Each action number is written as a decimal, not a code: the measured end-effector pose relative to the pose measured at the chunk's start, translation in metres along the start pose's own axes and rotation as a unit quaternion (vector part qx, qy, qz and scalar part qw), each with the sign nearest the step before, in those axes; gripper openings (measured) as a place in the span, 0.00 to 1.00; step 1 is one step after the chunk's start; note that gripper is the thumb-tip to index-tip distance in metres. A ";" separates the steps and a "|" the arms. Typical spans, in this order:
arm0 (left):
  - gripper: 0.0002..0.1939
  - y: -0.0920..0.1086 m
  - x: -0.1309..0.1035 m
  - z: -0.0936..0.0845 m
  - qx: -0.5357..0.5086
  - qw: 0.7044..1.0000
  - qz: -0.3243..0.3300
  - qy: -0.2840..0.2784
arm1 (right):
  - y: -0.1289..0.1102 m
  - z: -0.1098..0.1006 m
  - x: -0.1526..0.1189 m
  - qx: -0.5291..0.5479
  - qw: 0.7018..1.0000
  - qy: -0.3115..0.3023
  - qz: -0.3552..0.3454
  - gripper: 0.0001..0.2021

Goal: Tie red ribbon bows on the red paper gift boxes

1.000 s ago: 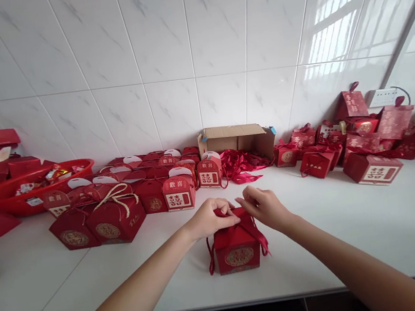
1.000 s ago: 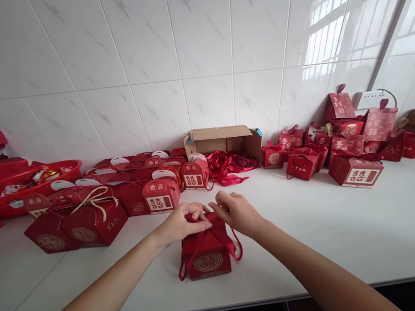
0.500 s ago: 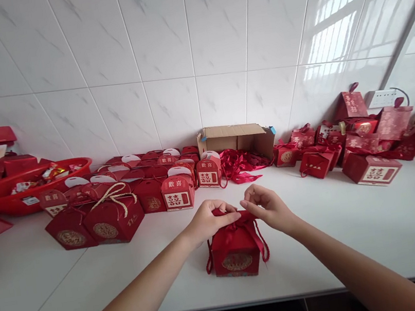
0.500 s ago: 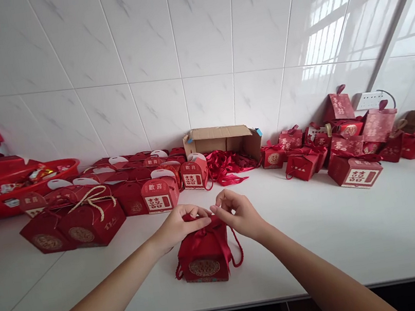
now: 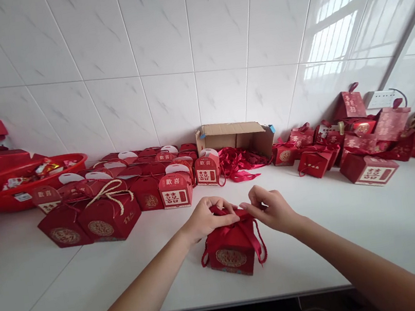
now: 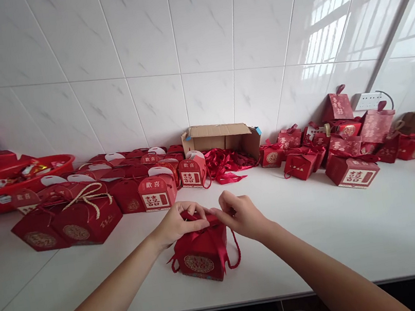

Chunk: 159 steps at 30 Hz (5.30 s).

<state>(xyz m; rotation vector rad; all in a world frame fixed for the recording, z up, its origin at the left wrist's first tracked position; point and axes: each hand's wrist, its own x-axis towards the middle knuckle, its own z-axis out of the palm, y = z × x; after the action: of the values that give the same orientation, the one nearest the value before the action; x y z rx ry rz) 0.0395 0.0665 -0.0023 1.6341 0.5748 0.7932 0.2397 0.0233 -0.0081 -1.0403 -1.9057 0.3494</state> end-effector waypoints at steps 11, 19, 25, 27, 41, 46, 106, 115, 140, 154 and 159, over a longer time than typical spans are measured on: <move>0.14 -0.022 -0.001 -0.021 -0.152 0.983 0.026 0.102 | 0.018 0.017 -0.054 0.104 0.989 -0.107 0.005 0.65; 0.19 -0.046 -0.002 -0.020 -0.099 0.985 -0.070 0.126 | 0.057 0.006 -0.051 0.024 0.990 0.053 0.130 0.60; 0.23 -0.065 -0.004 -0.006 0.243 0.965 -0.036 0.087 | 0.137 -0.077 -0.066 -0.374 0.783 0.087 0.490 0.45; 0.20 -0.069 -0.007 -0.001 0.365 0.930 0.025 0.026 | 0.143 -0.079 -0.069 -0.385 0.789 0.018 0.478 0.34; 0.39 -0.064 0.014 0.020 0.580 0.803 -0.080 -0.112 | 0.095 0.003 -0.050 -0.383 0.823 -0.136 0.397 0.42; 0.39 -0.075 0.041 0.026 0.590 0.797 -0.106 -0.077 | 0.096 0.034 -0.008 -0.344 0.842 -0.140 0.390 0.42; 0.52 -0.093 0.096 0.011 0.570 0.808 -0.135 0.063 | 0.229 0.041 0.121 -0.403 0.876 -0.073 0.256 0.46; 0.50 -0.094 0.096 0.012 0.568 0.809 -0.135 0.062 | 0.240 0.040 0.153 -0.414 0.885 -0.107 0.181 0.28; 0.51 -0.096 0.099 0.012 0.556 0.813 -0.161 0.071 | 0.248 0.092 0.206 -0.318 0.923 -0.108 0.188 0.26; 0.50 -0.096 0.098 0.012 0.563 0.809 -0.150 0.075 | 0.250 0.085 0.205 -0.275 0.933 -0.044 0.227 0.14; 0.50 -0.097 0.097 0.011 0.560 0.812 -0.146 0.079 | 0.249 0.085 0.203 -0.278 0.933 -0.032 0.227 0.14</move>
<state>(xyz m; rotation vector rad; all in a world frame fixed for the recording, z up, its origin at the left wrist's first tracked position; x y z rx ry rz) 0.1163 0.1510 -0.0795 2.4373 1.5802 0.3189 0.2525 0.3462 -0.0863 -1.8788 -1.8487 0.0927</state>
